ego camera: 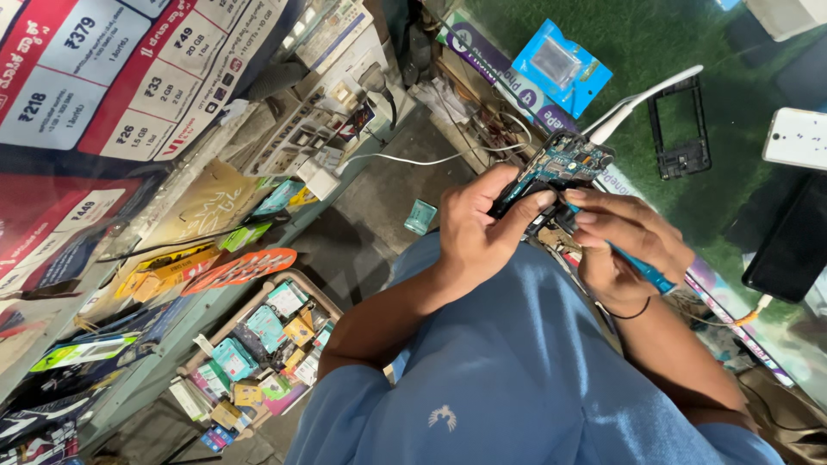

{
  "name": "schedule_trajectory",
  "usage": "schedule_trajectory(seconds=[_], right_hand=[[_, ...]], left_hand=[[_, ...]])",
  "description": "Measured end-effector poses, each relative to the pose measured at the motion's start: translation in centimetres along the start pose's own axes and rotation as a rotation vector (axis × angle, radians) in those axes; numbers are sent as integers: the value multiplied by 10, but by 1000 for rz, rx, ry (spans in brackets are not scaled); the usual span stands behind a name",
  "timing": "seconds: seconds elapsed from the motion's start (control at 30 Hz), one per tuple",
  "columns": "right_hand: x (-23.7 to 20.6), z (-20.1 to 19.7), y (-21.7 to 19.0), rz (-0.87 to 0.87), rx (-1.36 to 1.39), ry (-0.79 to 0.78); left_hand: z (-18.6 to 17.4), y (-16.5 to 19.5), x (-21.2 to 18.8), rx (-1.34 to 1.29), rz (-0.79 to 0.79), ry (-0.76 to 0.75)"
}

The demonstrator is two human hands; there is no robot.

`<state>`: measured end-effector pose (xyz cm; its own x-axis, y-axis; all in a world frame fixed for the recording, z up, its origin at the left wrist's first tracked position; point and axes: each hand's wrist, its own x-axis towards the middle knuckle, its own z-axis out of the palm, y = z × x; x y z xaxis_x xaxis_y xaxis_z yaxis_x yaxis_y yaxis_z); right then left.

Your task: The person disassembles a mobile phone, removes the battery, and uses a screwdriver to adjust internal components. They repeatedly connect and disconnect a charging cable to test the device, then reinsert the battery and continue working on the motherboard.

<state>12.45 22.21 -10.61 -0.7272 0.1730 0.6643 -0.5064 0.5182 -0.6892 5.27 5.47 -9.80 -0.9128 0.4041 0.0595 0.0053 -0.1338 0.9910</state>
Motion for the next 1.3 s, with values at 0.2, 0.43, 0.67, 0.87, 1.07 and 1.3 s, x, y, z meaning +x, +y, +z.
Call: schedule_trajectory(seconds=[0.2,0.43,0.67,0.87,1.07,1.3], right_hand=[[1,9,4,-105,-27,36],[-1,11,7,-119,-48,39],[-2,5,10,-23,28,36],[-2,4,8,-9,-2,23],[-1,8,9,-83,-23,29],[-4,11,11,-103,-81,36]], left_hand=[[0,-1,1,38,-22,11],[1,-3,2,6,-28,15],[0,-3,2,40,-6,10],[1,-3,2,-27,-31,11],[2,-6,2,1,-20,16],[2,-8,3,-36,-30,18]])
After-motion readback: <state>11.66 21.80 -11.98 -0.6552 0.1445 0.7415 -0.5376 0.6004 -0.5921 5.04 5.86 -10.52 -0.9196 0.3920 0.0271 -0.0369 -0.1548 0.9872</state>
